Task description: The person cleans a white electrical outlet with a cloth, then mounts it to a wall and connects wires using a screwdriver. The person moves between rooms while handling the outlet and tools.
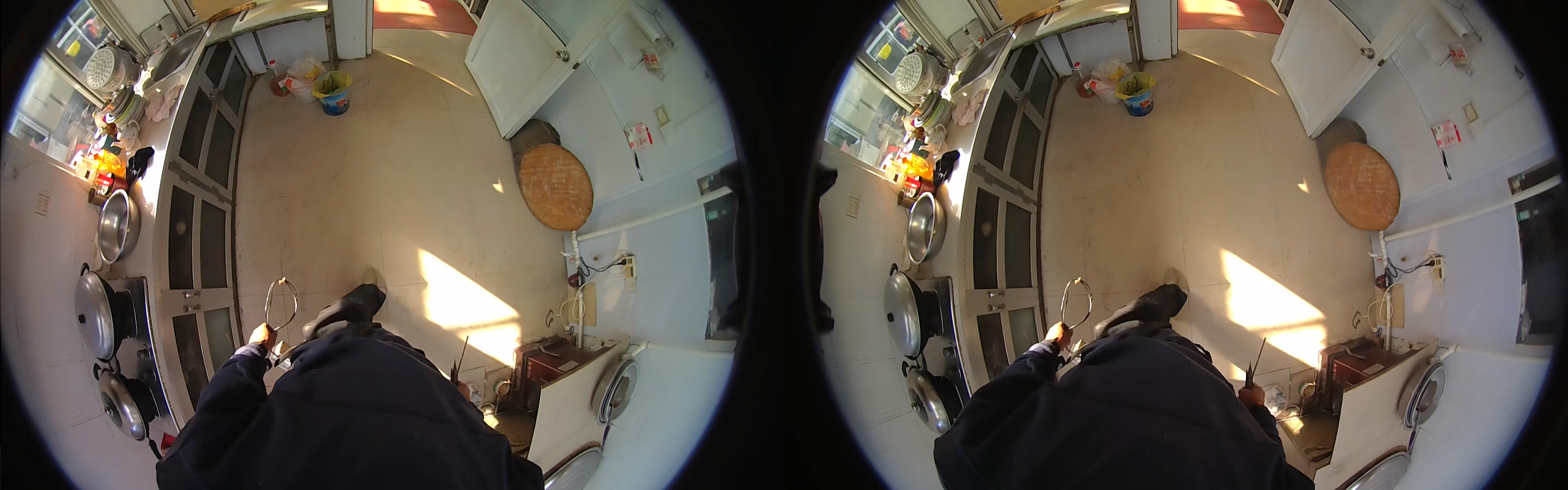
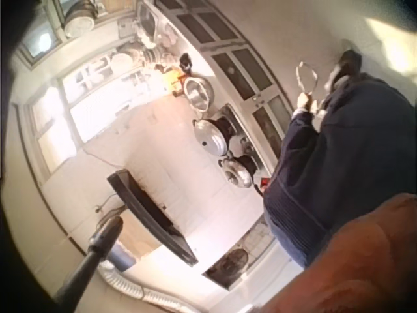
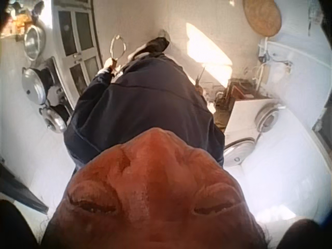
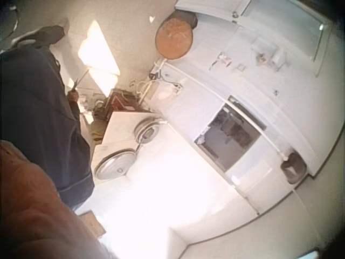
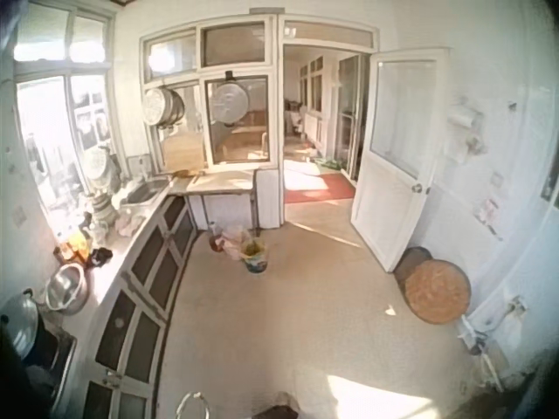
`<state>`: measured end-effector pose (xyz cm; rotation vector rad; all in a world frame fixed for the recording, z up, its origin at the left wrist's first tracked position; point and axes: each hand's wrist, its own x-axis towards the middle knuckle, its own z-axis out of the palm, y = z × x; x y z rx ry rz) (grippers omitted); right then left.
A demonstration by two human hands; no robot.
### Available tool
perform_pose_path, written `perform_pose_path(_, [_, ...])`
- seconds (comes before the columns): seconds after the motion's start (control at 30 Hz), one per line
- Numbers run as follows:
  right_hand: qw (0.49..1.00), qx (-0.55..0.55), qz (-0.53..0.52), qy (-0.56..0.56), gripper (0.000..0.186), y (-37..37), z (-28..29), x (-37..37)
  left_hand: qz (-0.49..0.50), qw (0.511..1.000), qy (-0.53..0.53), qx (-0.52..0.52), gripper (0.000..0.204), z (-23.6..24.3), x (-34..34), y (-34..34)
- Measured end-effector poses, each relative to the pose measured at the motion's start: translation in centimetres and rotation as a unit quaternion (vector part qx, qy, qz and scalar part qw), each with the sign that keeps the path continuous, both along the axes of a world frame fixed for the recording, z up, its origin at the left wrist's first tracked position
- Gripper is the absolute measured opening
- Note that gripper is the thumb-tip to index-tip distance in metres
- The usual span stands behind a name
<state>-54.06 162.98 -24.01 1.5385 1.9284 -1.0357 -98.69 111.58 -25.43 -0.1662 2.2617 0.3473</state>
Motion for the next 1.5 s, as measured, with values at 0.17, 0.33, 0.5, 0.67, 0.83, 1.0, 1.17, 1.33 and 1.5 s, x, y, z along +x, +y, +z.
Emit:
perform_pose_path(0.17, [0.993,-0.098,-0.054,-0.039,0.036,3.7,-7.3,-2.8,0.038,0.996,-0.075,0.000,0.032,4.3,-8.7,6.9])
perform_pose_path(0.33, [0.997,-0.067,-0.002,-0.022,0.039,10.8,-6.3,-12.2,-0.005,0.997,-0.033,0.063,0.027,6.1,-20.9,18.3])
perform_pose_path(0.5, [0.996,-0.065,-0.050,-0.037,0.040,22.2,-3.5,-26.4,-0.031,0.994,0.011,0.109,0.026,5.3,-31.0,30.3])
perform_pose_path(0.67, [0.999,-0.034,0.030,-0.025,0.028,37.6,-1.1,-40.5,0.098,0.985,0.033,0.135,0.028,6.7,-38.3,41.1])
perform_pose_path(0.83, [0.999,-0.027,0.035,0.004,0.026,53.6,-0.2,-53.8,0.199,0.969,0.030,0.147,0.030,7.8,-46.8,49.7])
perform_pose_path(1.0, [0.995,0.041,0.070,0.052,0.027,66.9,-0.1,-66.9,0.197,0.974,0.004,0.108,0.032,7.9,-54.2,57.1])
perform_pose_path(1.17, [0.998,-0.030,-0.007,0.062,0.020,73.2,-1.0,-78.0,0.224,0.966,-0.043,0.121,0.026,5.8,-62.6,63.1])
perform_pose_path(1.33, [0.997,-0.073,0.001,0.006,0.022,75.1,2.6,-89.3,0.227,0.960,-0.083,0.143,0.023,2.9,-74.3,69.7])
perform_pose_path(1.5, [0.996,-0.077,0.037,-0.014,0.017,77.5,8.1,-101.3,0.211,0.963,-0.076,0.151,0.023,4.7,-88.2,77.0])
